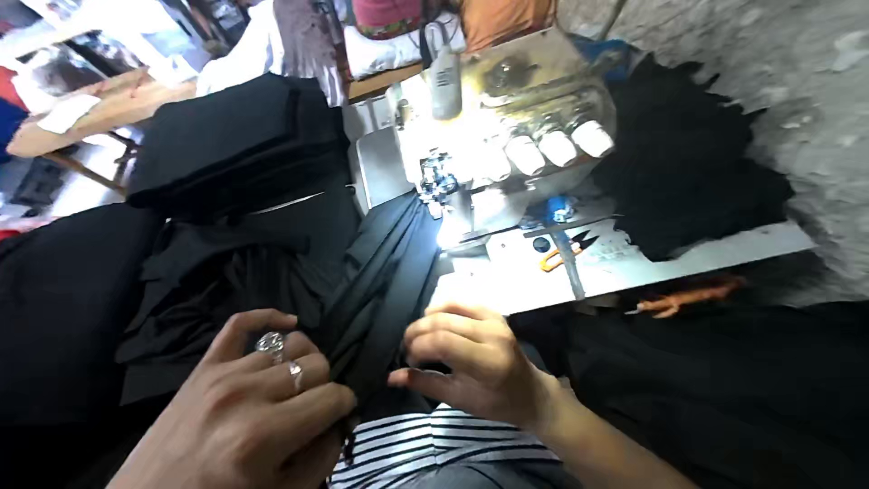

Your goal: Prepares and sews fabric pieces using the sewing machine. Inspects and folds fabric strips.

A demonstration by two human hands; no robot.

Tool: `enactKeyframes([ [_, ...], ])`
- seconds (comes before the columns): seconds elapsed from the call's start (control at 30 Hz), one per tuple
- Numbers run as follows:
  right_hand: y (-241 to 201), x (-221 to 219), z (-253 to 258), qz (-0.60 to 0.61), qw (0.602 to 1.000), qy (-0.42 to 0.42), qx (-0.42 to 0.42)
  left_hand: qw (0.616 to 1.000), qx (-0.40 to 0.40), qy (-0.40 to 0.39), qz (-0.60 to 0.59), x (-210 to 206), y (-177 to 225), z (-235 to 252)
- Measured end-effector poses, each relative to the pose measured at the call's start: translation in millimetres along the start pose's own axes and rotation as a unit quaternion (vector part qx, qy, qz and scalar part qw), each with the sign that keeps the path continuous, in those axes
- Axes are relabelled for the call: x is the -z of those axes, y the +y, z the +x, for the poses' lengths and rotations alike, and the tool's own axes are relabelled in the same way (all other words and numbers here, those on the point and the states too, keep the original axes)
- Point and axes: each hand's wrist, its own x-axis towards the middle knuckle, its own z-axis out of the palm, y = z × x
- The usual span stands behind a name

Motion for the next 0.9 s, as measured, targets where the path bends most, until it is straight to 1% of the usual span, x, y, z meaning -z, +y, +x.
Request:
enactKeyframes([
  [0.03,7,3,-1,0.0,0.999,-0.033,-0.014,1.0,-0.008,-0.014,-0.015,4,1,3],
  [0.1,27,12,-1,-0.043,0.995,-0.092,-0.021,0.998,-0.032,-0.029,-0.038,7,7,11],
  [0.2,55,37,0,-0.123,0.982,-0.138,-0.041,0.995,-0.071,-0.039,-0.059,6,19,29],
  [0.27,65,52,-2,-0.133,0.978,-0.154,-0.042,0.992,-0.082,-0.042,-0.081,3,28,41],
  [0.33,67,58,-9,-0.111,0.984,-0.134,-0.036,0.988,-0.085,-0.056,-0.116,-12,43,52],
  [0.4,66,53,-18,-0.09,0.991,-0.095,-0.034,0.983,-0.097,-0.077,-0.136,-44,56,61],
  [0.47,68,45,-24,-0.078,0.995,-0.047,-0.03,0.982,-0.105,-0.066,-0.143,-68,55,66],
  [0.53,69,39,-29,-0.074,0.997,0.006,-0.033,0.982,-0.097,-0.05,-0.156,-71,49,68],
  [0.63,72,32,-34,-0.053,0.995,0.075,-0.046,0.98,-0.093,-0.058,-0.166,-83,50,68],
  [0.7,73,30,-36,-0.034,0.993,0.09,-0.063,0.981,-0.092,-0.066,-0.155,-95,51,67],
  [0.8,71,31,-38,-0.032,0.992,0.097,-0.076,0.981,-0.092,-0.064,-0.157,-98,51,66],
  [0.9,71,33,-35,-0.05,0.993,0.094,-0.058,0.982,-0.101,-0.053,-0.152,-100,50,67],
])
